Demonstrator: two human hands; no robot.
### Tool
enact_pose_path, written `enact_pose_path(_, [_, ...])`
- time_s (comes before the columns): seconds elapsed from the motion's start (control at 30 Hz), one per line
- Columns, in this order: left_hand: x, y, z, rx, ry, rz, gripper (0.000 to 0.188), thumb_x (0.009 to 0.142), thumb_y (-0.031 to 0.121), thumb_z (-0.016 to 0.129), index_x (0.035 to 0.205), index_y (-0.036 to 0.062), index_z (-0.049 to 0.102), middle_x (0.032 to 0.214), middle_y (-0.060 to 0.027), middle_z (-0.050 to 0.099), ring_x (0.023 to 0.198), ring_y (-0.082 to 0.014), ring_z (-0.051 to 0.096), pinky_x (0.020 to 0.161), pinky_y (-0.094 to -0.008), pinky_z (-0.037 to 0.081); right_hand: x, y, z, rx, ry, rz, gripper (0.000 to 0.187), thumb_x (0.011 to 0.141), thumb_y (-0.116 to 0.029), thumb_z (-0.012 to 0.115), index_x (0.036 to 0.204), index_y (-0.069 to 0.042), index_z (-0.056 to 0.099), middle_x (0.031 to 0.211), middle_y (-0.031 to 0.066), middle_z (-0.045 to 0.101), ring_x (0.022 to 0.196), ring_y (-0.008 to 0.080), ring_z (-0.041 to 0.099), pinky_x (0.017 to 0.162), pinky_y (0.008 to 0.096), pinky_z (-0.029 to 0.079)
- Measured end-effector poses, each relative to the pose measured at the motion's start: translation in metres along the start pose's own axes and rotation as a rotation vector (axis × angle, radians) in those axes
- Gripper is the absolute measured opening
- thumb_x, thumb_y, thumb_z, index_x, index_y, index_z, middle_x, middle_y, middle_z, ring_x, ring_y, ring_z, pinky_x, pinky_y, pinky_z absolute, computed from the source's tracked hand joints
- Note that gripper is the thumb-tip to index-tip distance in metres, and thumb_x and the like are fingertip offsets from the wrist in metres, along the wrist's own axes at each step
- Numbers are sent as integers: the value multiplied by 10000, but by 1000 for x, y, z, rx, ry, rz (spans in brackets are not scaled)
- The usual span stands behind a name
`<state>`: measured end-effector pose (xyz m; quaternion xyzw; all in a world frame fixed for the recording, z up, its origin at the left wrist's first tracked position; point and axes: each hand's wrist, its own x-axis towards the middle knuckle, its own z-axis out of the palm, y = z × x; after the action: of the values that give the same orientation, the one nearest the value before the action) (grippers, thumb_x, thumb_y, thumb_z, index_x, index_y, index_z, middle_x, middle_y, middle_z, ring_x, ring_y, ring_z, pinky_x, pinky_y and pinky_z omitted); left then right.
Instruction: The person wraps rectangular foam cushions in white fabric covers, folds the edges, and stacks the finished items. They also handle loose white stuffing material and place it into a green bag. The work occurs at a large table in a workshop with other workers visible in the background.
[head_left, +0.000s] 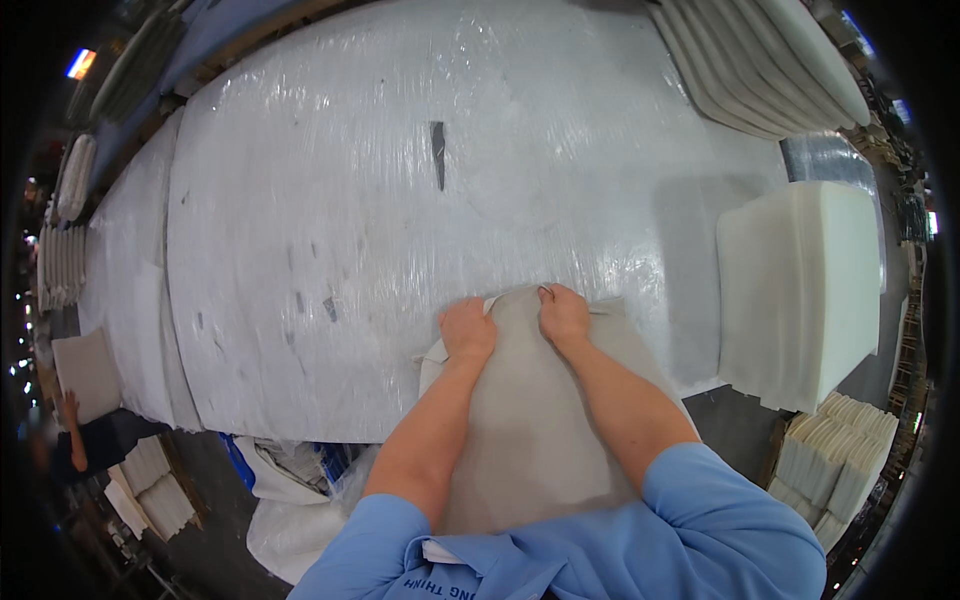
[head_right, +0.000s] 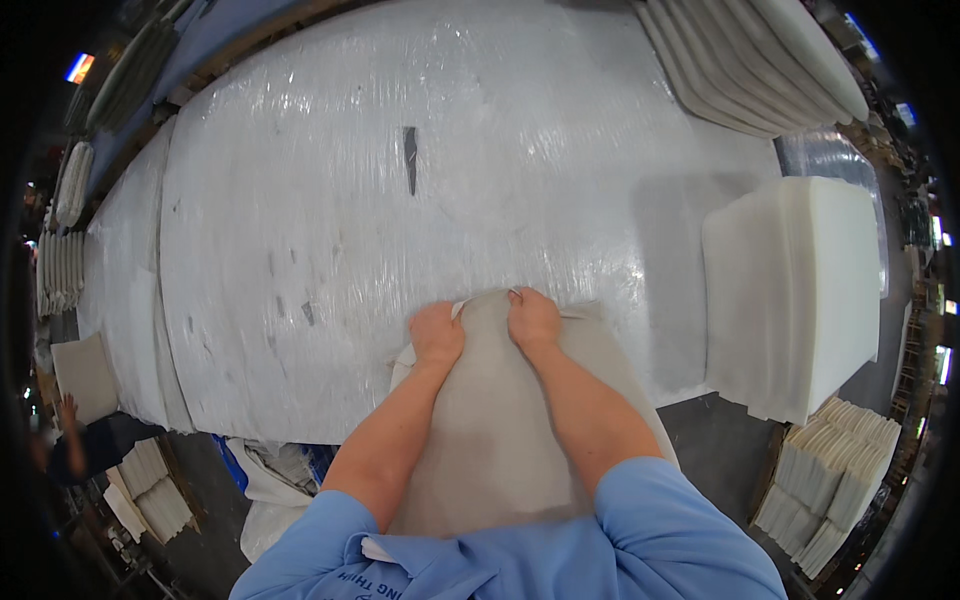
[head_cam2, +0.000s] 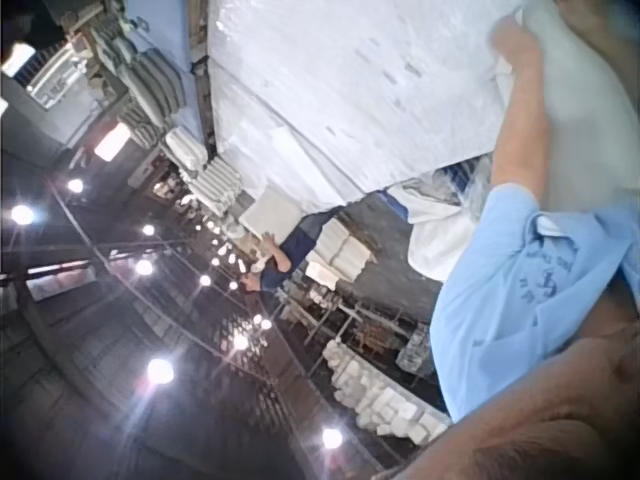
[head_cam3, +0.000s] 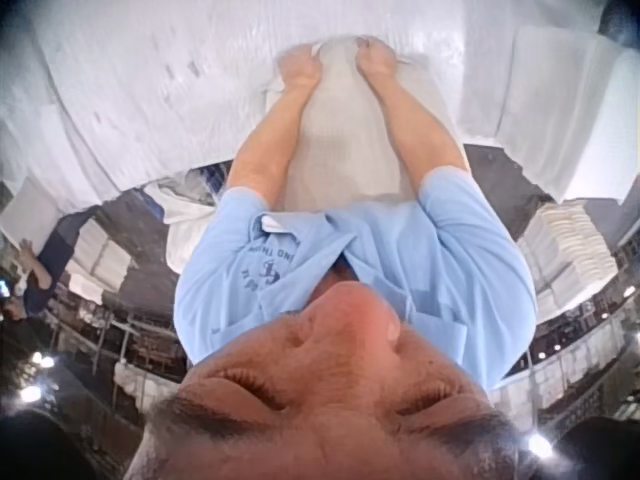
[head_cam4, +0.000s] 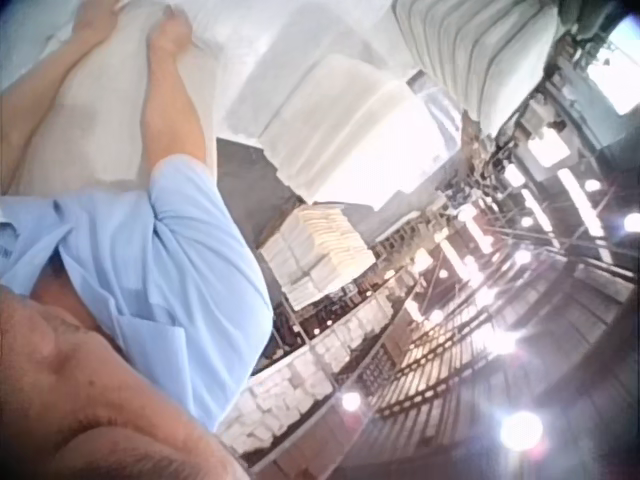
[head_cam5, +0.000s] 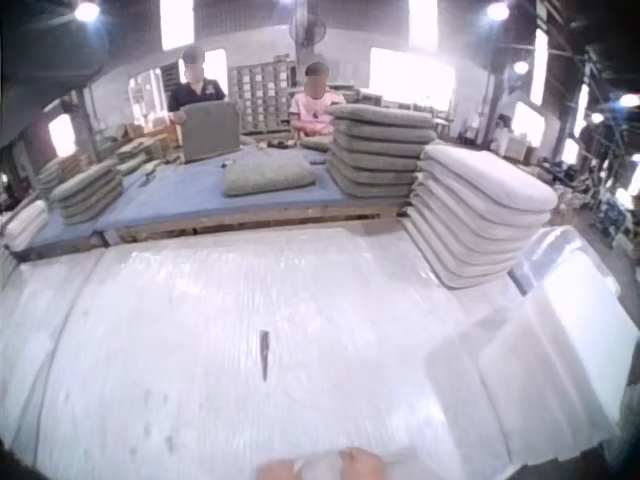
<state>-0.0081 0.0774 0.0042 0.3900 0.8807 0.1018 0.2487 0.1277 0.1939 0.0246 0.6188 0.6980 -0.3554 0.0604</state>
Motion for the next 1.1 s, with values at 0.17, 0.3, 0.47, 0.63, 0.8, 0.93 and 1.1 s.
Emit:
enact_pose_path(0.17, [-8, -1, -28, -73, -124, 38, 336, 949, 407, 607, 976, 101, 740, 1021, -130, 729, 1034, -360, 641, 937, -527, 423, 12, 24, -18, -123, -210, -219, 361, 928, -391, 661, 1017, -48, 732, 1016, 203, 724, 998, 400, 680, 864, 479, 527])
enact_pose_path(0.3, [-23, -34, -57, 116, -220, 134, 352, 944, 446, 627, 1094, 154, 752, 1045, -119, 732, 1080, -353, 640, 959, -537, 421, 32, 58, -84, -519, -449, -471, 445, 876, -455, 724, 1078, -59, 746, 1067, 170, 732, 1037, 355, 682, 891, 430, 532])
enact_pose_path(0.47, [-31, -63, -54, 72, -163, 19, 264, 939, 292, 603, 1114, 139, 729, 1123, -134, 710, 1125, -363, 617, 974, -530, 436, 28, 83, -112, -330, -258, -150, 409, 940, -464, 653, 1048, -80, 740, 1120, 155, 721, 1062, 349, 666, 889, 444, 521])
enact_pose_path(0.63, [-27, -62, -42, 68, -137, -20, 228, 890, 139, 574, 1063, 113, 721, 1153, -128, 693, 1159, -351, 583, 979, -509, 440, 11, 86, -93, -132, -27, -19, 415, 989, -439, 586, 988, -37, 690, 1049, 164, 714, 1017, 378, 653, 879, 481, 508])
enact_pose_path(0.8, [-25, -58, -29, 189, -9, 72, 218, 844, 89, 595, 1030, 82, 710, 1093, -104, 696, 1103, -341, 581, 978, -506, 423, 28, 100, -71, -125, 129, -135, 414, 1001, -402, 583, 891, -11, 657, 926, 196, 696, 890, 406, 647, 818, 480, 498])
enact_pose_path(0.93, [-21, -57, -29, 154, -26, 52, 209, 836, 92, 602, 1018, 80, 703, 1080, -96, 689, 1082, -333, 576, 994, -504, 403, 33, 95, -64, -32, 94, -82, 390, 997, -385, 572, 933, -17, 685, 963, 204, 700, 946, 410, 653, 848, 496, 509])
enact_pose_path(1.1, [-20, -55, -34, 207, -15, 61, 153, 884, 162, 619, 975, 65, 695, 1060, -85, 691, 1093, -329, 561, 1008, -503, 396, 34, 90, -74, -105, 70, -104, 371, 999, -368, 580, 951, -18, 696, 1064, 192, 692, 984, 400, 643, 876, 484, 507])
